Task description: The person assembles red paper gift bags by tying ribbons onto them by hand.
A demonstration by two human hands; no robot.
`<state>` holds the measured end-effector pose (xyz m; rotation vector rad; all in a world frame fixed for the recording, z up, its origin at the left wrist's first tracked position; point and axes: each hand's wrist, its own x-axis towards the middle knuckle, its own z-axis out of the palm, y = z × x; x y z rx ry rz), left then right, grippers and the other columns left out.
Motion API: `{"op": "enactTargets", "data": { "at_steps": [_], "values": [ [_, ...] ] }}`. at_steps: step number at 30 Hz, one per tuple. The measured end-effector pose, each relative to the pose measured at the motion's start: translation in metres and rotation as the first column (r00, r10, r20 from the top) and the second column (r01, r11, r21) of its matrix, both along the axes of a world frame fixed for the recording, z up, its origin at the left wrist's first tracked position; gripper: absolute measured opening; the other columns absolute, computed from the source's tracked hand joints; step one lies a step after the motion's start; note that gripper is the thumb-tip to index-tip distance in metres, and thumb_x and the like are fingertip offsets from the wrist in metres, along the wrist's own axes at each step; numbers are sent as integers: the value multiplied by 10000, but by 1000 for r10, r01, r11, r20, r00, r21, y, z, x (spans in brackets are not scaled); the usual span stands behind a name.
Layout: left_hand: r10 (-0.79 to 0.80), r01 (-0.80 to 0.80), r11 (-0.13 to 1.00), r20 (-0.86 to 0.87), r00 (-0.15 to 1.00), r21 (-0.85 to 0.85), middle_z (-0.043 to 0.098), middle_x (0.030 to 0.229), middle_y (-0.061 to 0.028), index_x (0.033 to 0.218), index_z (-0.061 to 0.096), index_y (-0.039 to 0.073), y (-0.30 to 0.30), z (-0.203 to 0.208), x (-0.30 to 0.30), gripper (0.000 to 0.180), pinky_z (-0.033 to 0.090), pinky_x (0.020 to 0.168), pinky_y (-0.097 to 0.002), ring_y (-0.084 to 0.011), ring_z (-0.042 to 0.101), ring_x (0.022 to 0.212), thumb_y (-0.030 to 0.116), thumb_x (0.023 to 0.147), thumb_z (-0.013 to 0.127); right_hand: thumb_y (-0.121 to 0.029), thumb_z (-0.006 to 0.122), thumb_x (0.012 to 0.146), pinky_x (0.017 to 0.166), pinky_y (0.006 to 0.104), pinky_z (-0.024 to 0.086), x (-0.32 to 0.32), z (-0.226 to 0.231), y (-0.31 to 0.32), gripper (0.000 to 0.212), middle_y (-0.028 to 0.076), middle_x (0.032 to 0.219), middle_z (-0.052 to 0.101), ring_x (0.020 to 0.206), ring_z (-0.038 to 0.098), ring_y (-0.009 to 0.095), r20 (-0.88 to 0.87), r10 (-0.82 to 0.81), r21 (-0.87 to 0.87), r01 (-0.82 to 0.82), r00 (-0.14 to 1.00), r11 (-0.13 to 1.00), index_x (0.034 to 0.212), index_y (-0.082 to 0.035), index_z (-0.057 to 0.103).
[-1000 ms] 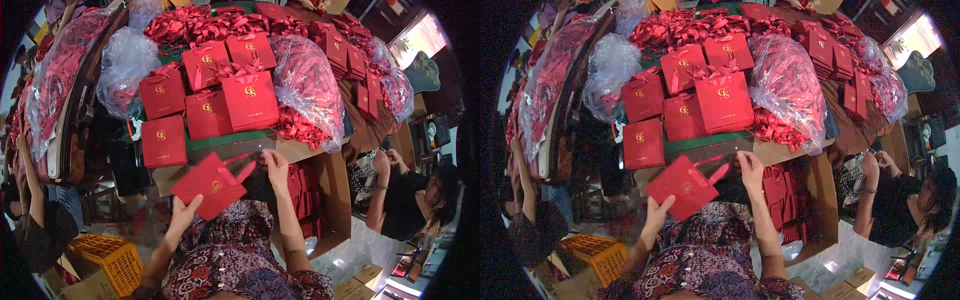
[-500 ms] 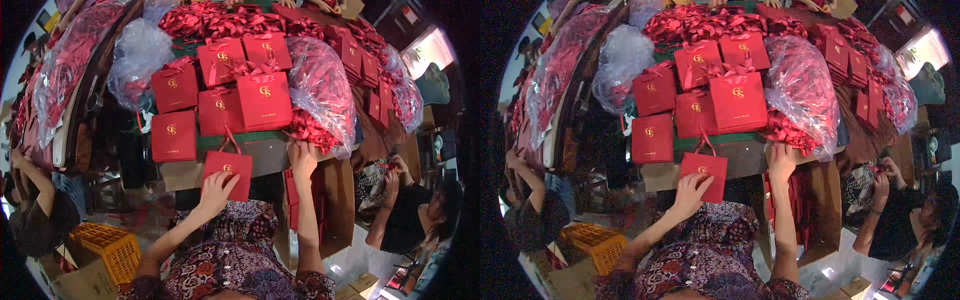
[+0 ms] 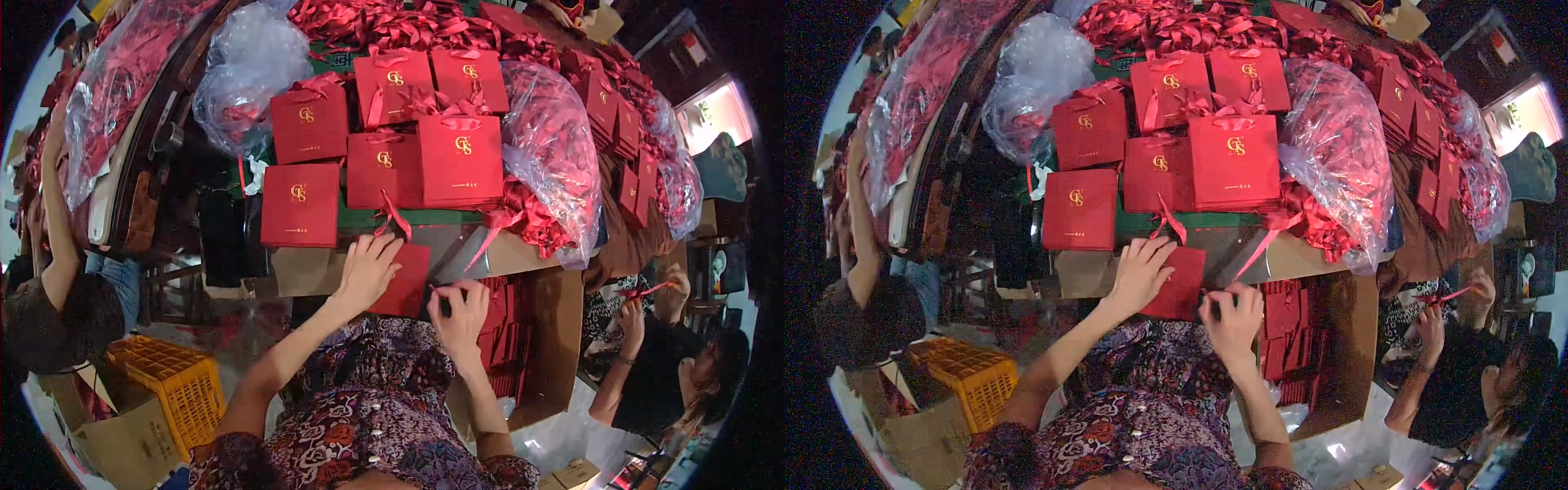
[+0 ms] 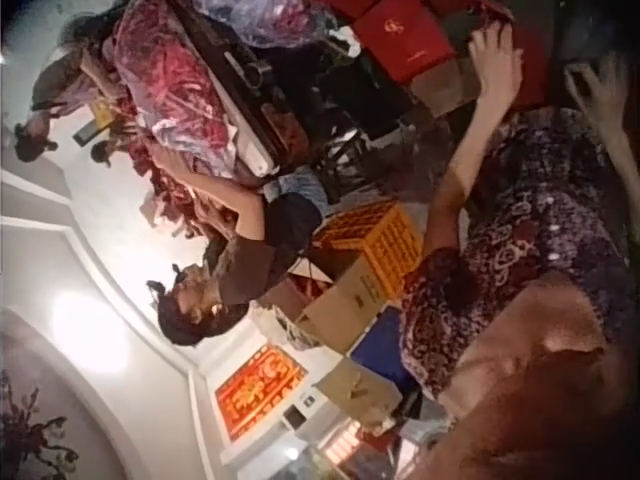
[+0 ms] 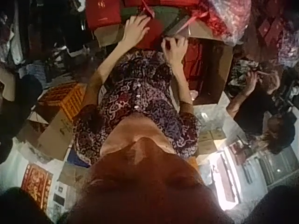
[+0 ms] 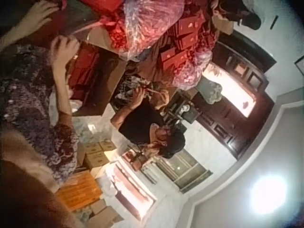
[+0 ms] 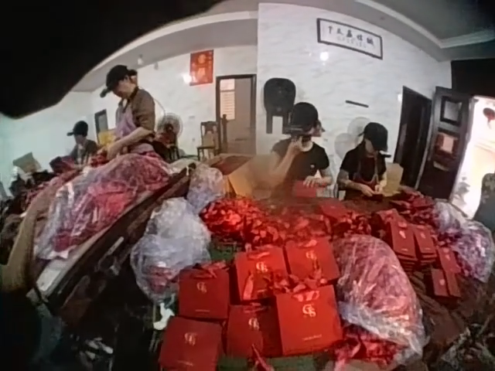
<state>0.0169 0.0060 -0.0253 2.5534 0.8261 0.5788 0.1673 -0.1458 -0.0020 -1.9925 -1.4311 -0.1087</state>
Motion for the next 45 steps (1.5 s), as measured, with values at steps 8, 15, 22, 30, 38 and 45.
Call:
{"op": "enactTargets", "data": {
  "at_steps": [8, 15, 22, 30, 38, 45],
  "values": [
    [23, -21, 999, 38, 999, -40, 557, 1091, -86, 1212, 611, 95, -2, -2, 3, 473, 395, 832, -426, -304, 486, 1043, 150, 761, 743, -103, 756, 742, 887, 433, 411, -16, 31, 7, 197, 64, 816, 576, 885, 590, 255, 17, 133, 7, -134, 991, 991, 889, -112, 624],
    [69, -65, 994, 40, 997, -87, 534, 1035, -82, 1140, 618, 118, -2, -2, 3, 409, 366, 841, -420, -299, 480, 1018, 154, 752, 745, -105, 700, 856, 623, 421, 475, -36, 17, 14, 114, 136, 799, 592, 693, 600, 344, -316, 172, -48, -196, 933, 979, 929, -63, 623],
    [91, -82, 983, 44, 995, -164, 641, 1114, -128, 1102, 599, 119, -9, 7, 6, 351, 332, 918, -434, -319, 497, 1087, 104, 772, 717, -127, 682, 884, 590, 422, 483, -25, -14, 47, 99, 140, 804, 590, 677, 609, 348, -320, -12, -94, -19, 947, 995, 910, -54, 619],
    [134, -102, 968, 125, 983, -231, 677, 949, -38, 1030, 623, 131, -12, 7, 5, 260, 340, 879, -406, -251, 574, 943, 78, 787, 701, -190, 707, 848, 582, 404, 481, -26, -13, 52, 177, 143, 766, 611, 626, 622, 314, -441, -96, -93, 61, 893, 994, 821, -37, 622],
    [112, -83, 977, 144, 983, -196, 664, 909, -55, 984, 610, 116, -19, 10, 9, 205, 353, 852, -403, -260, 584, 878, 34, 802, 656, -122, 717, 817, 583, 388, 504, -23, -7, 54, 119, 136, 736, 640, 632, 644, 304, -262, -26, -151, -14, 965, 988, 826, -36, 635],
    [91, -50, 955, 127, 988, -293, 675, 887, -35, 995, 634, 111, -14, 7, 4, 245, 360, 852, -388, -248, 590, 846, 30, 770, 692, -99, 752, 799, 611, 419, 503, -11, -9, 52, 186, 126, 831, 611, 714, 632, 341, -320, 77, -76, -107, 944, 991, 921, -54, 620]
  ]
}}
